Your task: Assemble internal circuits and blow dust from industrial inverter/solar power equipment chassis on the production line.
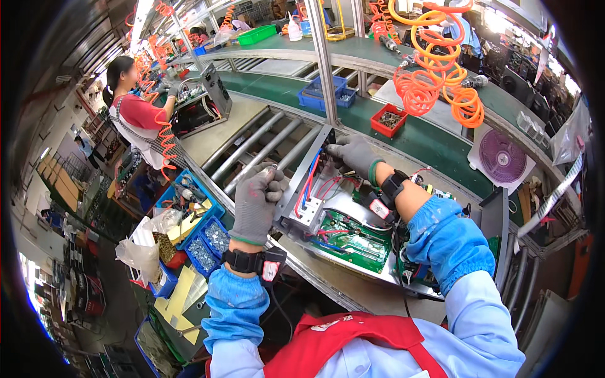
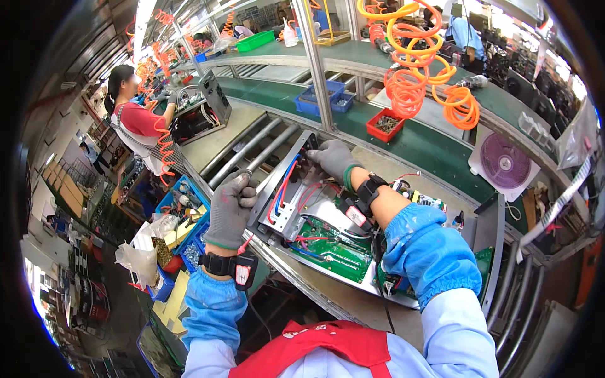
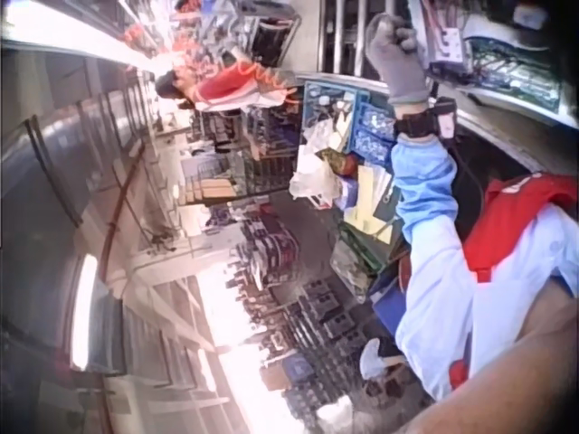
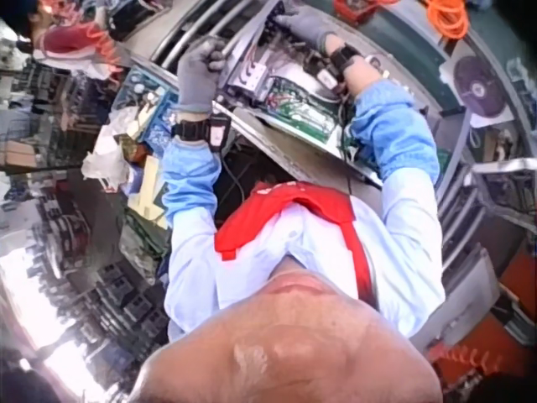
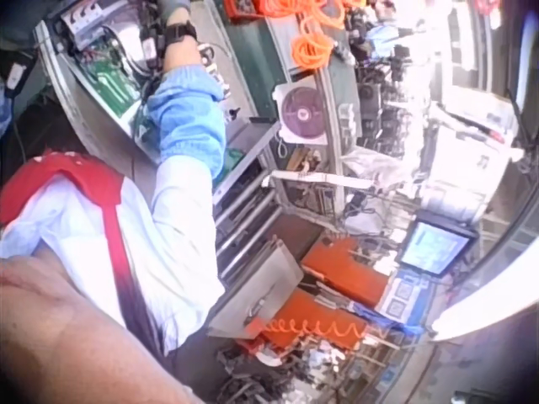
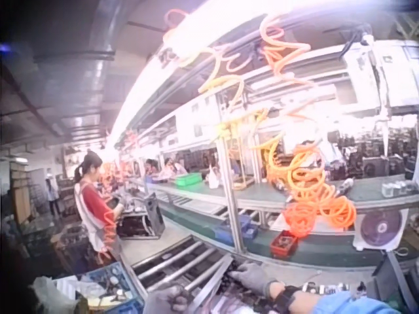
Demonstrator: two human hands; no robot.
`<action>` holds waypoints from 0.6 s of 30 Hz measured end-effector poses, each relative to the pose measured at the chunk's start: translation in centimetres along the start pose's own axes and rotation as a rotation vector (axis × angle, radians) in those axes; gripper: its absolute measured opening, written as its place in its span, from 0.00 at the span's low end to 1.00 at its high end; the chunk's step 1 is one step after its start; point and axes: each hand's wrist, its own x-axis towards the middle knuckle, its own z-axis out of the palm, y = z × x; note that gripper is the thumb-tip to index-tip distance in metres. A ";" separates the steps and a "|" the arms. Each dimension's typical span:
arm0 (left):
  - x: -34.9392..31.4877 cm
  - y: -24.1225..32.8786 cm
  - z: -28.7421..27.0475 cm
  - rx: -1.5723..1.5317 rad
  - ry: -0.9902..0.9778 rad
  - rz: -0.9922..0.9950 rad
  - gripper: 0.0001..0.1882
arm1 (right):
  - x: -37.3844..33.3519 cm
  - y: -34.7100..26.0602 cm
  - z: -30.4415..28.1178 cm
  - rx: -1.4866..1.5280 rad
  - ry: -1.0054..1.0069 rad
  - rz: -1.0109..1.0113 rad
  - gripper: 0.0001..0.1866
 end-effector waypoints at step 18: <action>-1.2 2.0 3.2 0.138 -0.009 0.050 0.09 | -6.3 -6.4 1.0 -0.487 0.280 -0.421 0.13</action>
